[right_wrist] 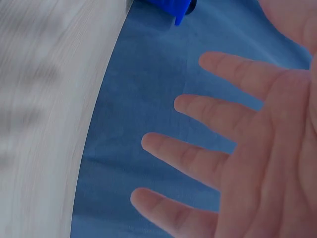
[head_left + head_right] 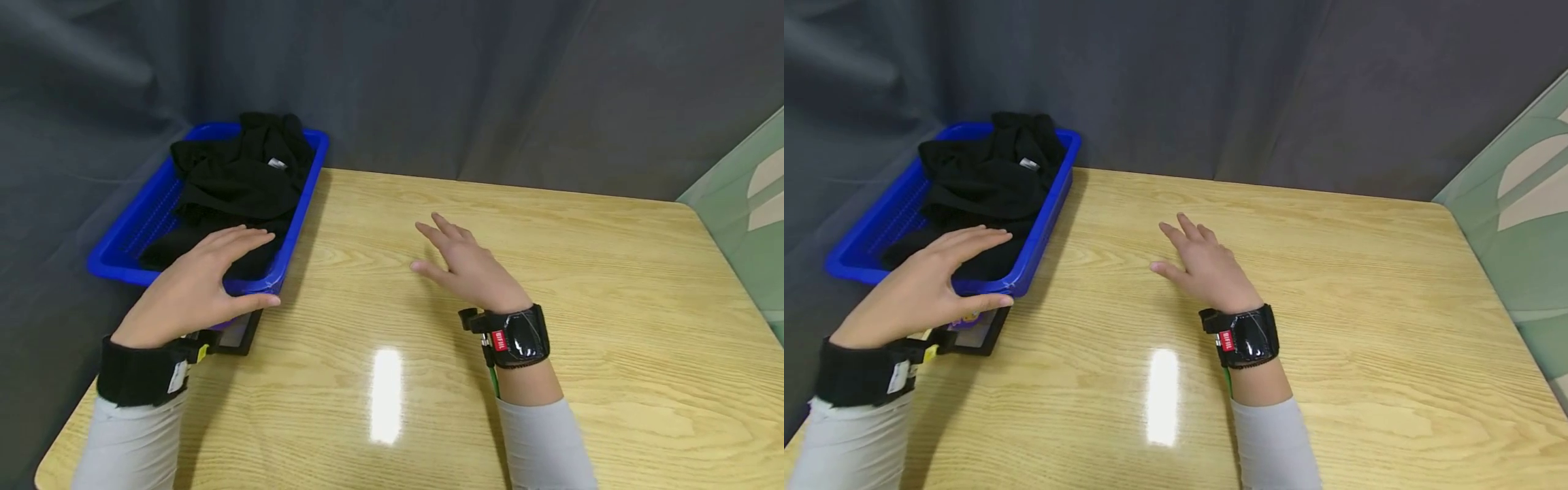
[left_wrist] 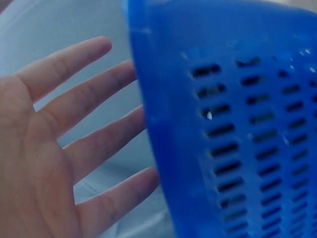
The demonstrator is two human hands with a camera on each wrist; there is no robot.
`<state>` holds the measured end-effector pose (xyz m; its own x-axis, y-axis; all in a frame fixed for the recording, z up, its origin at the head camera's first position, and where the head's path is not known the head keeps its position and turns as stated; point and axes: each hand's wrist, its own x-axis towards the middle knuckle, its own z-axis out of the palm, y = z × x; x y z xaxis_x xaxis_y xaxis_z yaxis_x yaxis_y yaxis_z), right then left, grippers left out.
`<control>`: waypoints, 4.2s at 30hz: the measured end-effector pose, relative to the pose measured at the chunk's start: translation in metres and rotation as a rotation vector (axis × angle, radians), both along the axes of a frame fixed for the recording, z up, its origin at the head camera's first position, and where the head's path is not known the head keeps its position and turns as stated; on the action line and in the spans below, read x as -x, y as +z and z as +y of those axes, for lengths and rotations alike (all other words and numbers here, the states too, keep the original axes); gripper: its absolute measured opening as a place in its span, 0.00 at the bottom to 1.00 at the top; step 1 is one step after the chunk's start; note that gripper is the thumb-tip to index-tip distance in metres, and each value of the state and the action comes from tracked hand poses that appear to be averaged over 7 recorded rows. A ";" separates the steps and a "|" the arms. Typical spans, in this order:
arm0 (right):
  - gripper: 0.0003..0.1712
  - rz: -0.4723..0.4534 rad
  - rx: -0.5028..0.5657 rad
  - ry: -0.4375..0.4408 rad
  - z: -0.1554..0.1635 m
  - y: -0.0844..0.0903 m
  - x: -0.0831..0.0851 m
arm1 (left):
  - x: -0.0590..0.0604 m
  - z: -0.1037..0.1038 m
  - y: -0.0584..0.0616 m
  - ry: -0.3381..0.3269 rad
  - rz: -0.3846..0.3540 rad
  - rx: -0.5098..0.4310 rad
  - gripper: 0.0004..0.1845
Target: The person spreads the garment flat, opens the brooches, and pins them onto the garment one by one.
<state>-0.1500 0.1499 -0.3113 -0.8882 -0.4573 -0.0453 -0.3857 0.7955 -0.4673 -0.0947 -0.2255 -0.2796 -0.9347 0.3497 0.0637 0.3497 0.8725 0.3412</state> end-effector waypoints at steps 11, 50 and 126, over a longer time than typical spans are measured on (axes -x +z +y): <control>0.42 -0.009 0.008 0.073 -0.024 -0.001 0.004 | -0.007 -0.028 -0.015 0.023 0.009 -0.009 0.46; 0.38 0.058 0.082 0.228 -0.085 0.010 0.032 | -0.025 -0.056 -0.035 0.068 0.241 -0.108 0.19; 0.54 -0.392 -0.470 -0.026 -0.285 0.042 0.112 | -0.047 -0.060 -0.053 0.074 0.384 -0.193 0.19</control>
